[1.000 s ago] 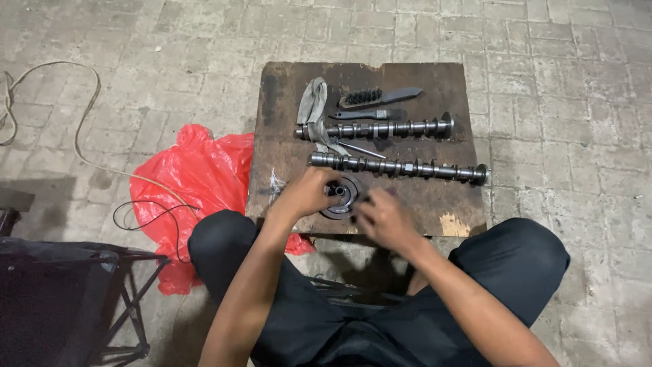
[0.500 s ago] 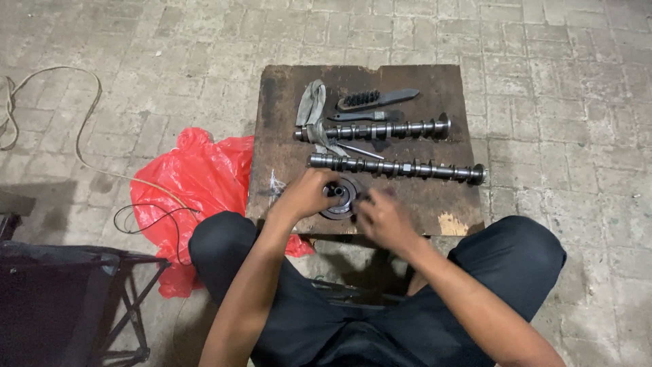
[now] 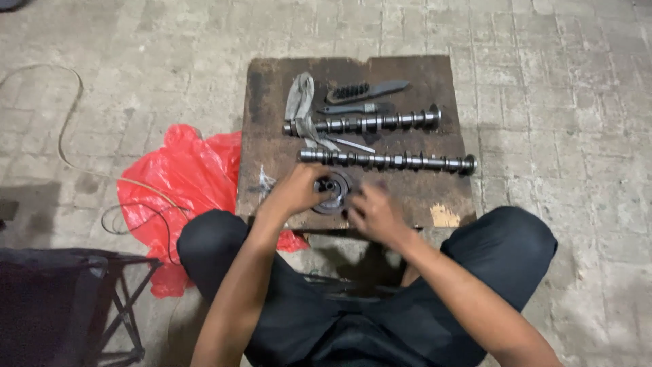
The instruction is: The person sits on the floor and scrubs a circular metal part using a small abrasive pad. Two long camshafts, a wire brush, and a knife are visible on the wooden board nearby. The person rotates the part to clean different areas.
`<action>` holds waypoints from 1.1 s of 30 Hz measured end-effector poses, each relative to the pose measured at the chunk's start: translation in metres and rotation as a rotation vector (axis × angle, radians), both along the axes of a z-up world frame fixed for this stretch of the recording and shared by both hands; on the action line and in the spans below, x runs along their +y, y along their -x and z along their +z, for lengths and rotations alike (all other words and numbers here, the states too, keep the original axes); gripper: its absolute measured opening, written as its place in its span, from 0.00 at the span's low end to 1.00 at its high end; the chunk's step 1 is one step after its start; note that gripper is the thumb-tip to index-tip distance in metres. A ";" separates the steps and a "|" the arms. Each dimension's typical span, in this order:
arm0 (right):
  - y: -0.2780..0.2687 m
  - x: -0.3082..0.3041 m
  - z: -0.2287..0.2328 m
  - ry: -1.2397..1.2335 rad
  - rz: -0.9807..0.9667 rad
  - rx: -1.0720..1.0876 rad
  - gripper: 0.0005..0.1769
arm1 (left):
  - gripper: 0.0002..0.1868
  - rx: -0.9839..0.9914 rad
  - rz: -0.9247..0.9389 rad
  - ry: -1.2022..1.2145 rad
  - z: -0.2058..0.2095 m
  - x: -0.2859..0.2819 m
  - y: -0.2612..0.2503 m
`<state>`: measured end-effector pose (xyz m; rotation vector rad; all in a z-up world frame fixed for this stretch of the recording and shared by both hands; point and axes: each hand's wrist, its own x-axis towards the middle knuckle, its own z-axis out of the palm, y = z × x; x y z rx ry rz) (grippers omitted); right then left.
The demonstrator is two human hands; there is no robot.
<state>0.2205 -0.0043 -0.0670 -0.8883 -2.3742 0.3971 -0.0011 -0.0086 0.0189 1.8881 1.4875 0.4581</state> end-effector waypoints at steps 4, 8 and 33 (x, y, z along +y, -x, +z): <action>-0.004 0.008 -0.021 -0.069 -0.051 0.045 0.05 | 0.20 -0.002 -0.006 -0.020 -0.010 0.000 0.001; -0.003 0.002 -0.035 -0.072 0.065 0.014 0.04 | 0.21 0.004 -0.004 -0.045 -0.016 0.004 0.003; -0.010 0.013 -0.022 -0.102 0.004 0.007 0.05 | 0.21 0.003 0.010 -0.005 0.004 0.000 0.001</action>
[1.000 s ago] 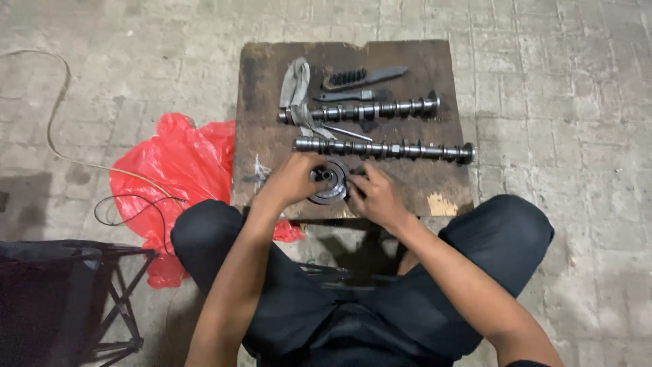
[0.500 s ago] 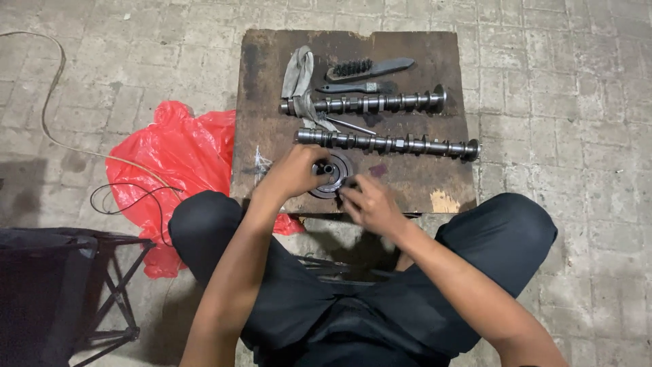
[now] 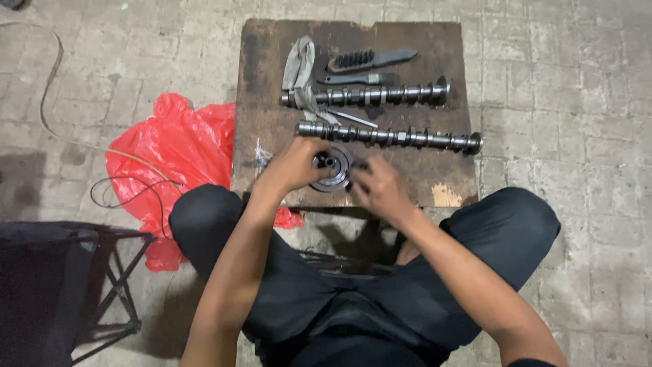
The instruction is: The person sits on the floor and scrubs a circular metal part using a small abrasive pad. Two long camshafts, a wire brush, and a knife are visible on the wooden board nearby. The person rotates the part to clean different areas.
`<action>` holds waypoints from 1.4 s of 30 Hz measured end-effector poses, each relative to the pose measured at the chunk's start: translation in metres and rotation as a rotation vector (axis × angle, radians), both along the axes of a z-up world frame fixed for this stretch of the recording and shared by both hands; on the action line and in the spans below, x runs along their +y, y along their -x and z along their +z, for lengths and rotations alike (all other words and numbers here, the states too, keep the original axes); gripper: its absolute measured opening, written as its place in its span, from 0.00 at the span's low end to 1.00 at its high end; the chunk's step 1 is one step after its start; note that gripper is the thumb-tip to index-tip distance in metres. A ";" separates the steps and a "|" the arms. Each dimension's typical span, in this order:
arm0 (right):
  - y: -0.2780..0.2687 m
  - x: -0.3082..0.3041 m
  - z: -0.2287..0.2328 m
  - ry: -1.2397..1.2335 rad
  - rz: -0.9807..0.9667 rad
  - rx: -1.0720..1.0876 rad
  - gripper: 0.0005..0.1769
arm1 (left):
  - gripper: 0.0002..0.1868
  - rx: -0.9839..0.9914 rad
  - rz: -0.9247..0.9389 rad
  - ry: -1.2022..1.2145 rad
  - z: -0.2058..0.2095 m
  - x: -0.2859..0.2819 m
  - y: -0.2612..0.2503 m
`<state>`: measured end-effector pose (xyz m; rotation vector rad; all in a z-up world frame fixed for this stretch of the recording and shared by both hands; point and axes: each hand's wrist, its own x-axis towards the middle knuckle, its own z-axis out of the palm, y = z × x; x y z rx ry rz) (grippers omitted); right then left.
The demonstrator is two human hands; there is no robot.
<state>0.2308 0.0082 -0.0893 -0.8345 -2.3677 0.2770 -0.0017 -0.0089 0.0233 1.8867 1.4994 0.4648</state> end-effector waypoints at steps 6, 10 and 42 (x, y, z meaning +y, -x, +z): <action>0.003 -0.009 0.014 -0.013 0.082 -0.009 0.05 | 0.22 0.013 -0.004 0.019 0.001 -0.004 0.000; -0.010 0.014 0.005 0.007 -0.056 0.002 0.04 | 0.22 0.010 -0.016 -0.026 -0.006 0.000 0.003; 0.001 -0.018 0.013 0.105 -0.254 -0.104 0.06 | 0.28 0.115 -0.041 0.052 -0.029 0.011 -0.010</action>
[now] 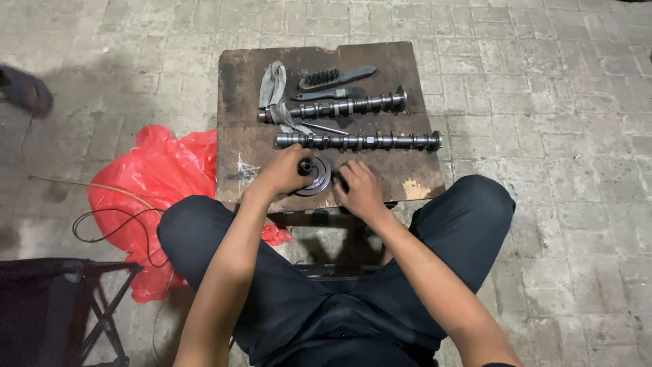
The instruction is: The person sits on the floor and scrubs a circular metal part using a small abrasive pad. Two long camshafts, a wire brush, and a knife are visible on the wooden board nearby. The person rotates the part to clean different areas.
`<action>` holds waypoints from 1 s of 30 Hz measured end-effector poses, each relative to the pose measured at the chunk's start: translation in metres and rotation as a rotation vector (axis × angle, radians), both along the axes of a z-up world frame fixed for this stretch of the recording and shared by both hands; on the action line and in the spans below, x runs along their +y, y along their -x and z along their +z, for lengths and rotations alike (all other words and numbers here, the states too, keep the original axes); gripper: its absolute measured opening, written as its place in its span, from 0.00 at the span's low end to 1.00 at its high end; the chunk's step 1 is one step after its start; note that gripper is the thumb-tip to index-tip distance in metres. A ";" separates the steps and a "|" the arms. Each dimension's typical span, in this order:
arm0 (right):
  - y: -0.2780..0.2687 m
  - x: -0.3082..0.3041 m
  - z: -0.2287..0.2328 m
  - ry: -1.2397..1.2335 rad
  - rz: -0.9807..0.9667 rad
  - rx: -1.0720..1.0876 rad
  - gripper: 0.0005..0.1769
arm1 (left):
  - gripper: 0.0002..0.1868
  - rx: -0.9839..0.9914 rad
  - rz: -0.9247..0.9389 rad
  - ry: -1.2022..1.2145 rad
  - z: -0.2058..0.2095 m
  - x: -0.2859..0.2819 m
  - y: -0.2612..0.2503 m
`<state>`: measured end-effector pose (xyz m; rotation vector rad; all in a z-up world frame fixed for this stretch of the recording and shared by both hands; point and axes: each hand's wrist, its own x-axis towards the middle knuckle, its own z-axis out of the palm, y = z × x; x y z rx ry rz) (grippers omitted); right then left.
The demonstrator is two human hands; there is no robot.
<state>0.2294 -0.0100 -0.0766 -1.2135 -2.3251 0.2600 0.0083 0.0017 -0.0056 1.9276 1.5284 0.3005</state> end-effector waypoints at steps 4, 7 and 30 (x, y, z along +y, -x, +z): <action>0.002 -0.003 -0.001 -0.026 -0.022 0.049 0.06 | 0.27 -0.014 0.002 0.010 -0.005 0.008 0.002; 0.003 -0.004 0.005 -0.018 -0.019 0.086 0.03 | 0.27 0.005 -0.009 -0.003 -0.005 0.006 0.004; 0.001 0.002 -0.021 0.007 -0.114 0.223 0.08 | 0.30 0.076 0.034 0.124 -0.052 0.030 -0.003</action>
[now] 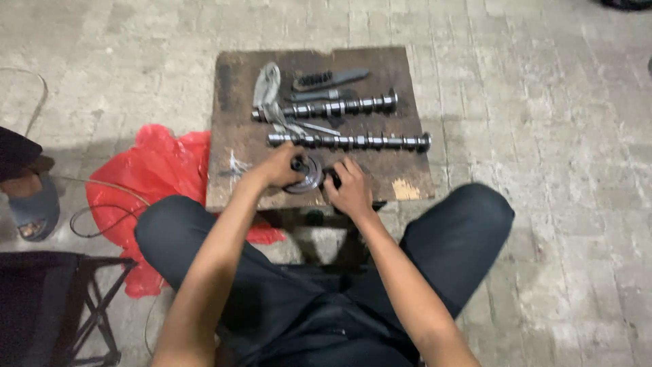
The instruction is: The person sits on the floor and scrubs a circular metal part using a small abrasive pad. Two long camshafts, a wire brush, and a knife are visible on the wooden board nearby. The person rotates the part to clean different areas.
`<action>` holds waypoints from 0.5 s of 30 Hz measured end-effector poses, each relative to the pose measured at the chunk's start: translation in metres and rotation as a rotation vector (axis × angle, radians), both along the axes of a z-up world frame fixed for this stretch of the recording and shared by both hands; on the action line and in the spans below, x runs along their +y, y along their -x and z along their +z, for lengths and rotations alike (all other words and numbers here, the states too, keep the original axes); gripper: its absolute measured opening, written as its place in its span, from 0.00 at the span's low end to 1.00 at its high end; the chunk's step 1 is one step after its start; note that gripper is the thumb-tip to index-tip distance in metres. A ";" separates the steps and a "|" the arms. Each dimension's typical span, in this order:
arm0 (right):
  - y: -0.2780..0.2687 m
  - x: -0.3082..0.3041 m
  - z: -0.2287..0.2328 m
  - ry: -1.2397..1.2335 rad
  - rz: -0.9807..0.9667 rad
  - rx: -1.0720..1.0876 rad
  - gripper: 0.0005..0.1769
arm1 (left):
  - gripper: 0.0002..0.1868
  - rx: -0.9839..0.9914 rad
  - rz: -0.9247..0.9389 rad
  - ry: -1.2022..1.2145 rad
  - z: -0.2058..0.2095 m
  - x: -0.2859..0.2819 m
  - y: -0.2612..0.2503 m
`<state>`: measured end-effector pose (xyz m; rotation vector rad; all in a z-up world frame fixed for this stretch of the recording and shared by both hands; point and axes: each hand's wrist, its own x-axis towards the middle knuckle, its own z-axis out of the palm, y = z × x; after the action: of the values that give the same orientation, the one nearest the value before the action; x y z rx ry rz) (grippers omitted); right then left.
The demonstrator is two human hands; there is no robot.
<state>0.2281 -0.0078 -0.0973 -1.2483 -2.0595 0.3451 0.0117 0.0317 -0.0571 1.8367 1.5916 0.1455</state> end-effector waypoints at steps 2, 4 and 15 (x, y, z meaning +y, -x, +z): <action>-0.001 -0.006 0.004 0.036 -0.023 0.052 0.08 | 0.27 -0.012 -0.005 -0.020 -0.006 -0.003 0.002; -0.005 -0.010 0.021 0.050 -0.046 0.106 0.07 | 0.24 -0.024 -0.011 -0.061 0.001 -0.007 0.001; -0.110 -0.004 0.061 0.177 -0.450 0.553 0.06 | 0.20 -0.186 0.075 -0.139 0.004 -0.022 0.010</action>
<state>0.3379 -0.0120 -0.0365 -1.4775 -1.2673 0.5890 0.0022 0.0099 -0.0533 1.8097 1.5524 0.4575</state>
